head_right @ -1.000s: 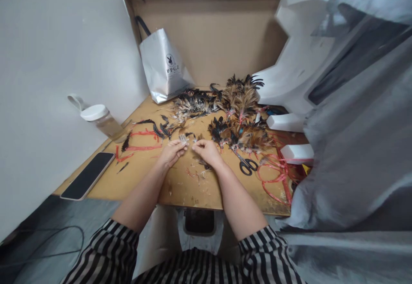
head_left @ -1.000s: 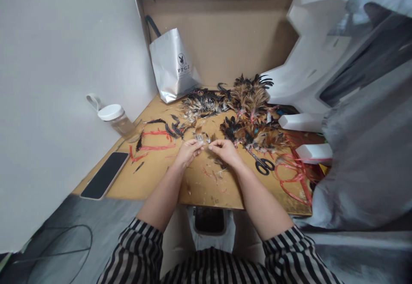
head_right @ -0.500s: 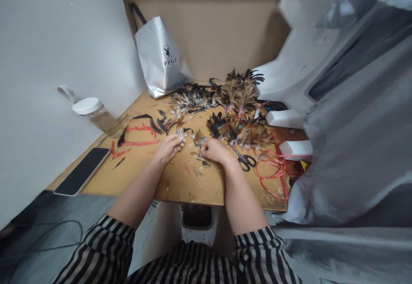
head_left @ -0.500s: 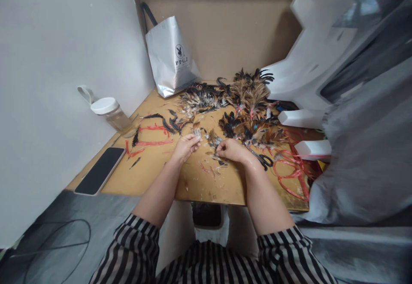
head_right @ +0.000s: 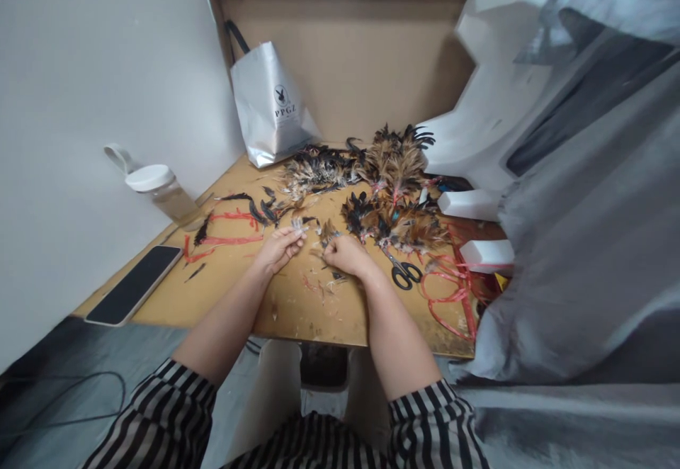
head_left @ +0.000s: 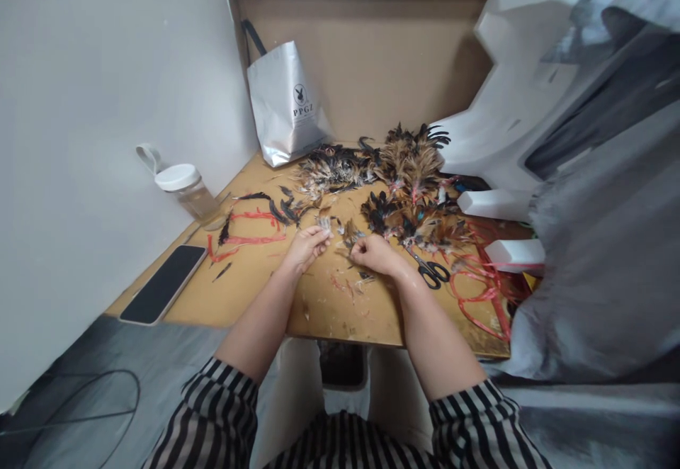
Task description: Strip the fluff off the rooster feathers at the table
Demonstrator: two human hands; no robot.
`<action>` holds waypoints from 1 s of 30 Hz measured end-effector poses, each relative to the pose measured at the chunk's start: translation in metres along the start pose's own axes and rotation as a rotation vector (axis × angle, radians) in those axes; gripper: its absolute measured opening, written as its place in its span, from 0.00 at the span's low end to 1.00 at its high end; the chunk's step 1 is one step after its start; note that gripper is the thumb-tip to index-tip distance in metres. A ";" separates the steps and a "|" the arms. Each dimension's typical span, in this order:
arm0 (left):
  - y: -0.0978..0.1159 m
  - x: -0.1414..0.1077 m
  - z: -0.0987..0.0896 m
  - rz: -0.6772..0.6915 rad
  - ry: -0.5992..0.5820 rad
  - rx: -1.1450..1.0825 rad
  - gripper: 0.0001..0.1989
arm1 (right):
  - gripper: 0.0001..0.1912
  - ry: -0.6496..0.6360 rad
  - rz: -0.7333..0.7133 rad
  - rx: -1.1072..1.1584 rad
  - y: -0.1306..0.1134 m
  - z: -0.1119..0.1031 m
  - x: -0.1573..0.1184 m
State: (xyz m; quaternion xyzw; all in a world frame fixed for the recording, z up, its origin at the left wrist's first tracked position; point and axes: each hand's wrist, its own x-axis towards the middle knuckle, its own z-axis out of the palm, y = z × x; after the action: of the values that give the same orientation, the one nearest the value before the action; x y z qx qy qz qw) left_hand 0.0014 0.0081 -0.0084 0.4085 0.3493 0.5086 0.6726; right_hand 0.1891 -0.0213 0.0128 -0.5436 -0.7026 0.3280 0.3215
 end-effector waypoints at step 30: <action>0.001 -0.014 0.012 -0.315 -0.305 -0.428 0.09 | 0.09 0.012 0.032 1.305 -0.017 0.045 0.014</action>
State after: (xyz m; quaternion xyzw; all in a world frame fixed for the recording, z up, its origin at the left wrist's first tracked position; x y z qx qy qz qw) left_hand 0.0077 -0.0077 -0.0015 0.2700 0.1881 0.3931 0.8586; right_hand 0.1409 -0.0159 0.0019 -0.2487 -0.3491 0.6888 0.5847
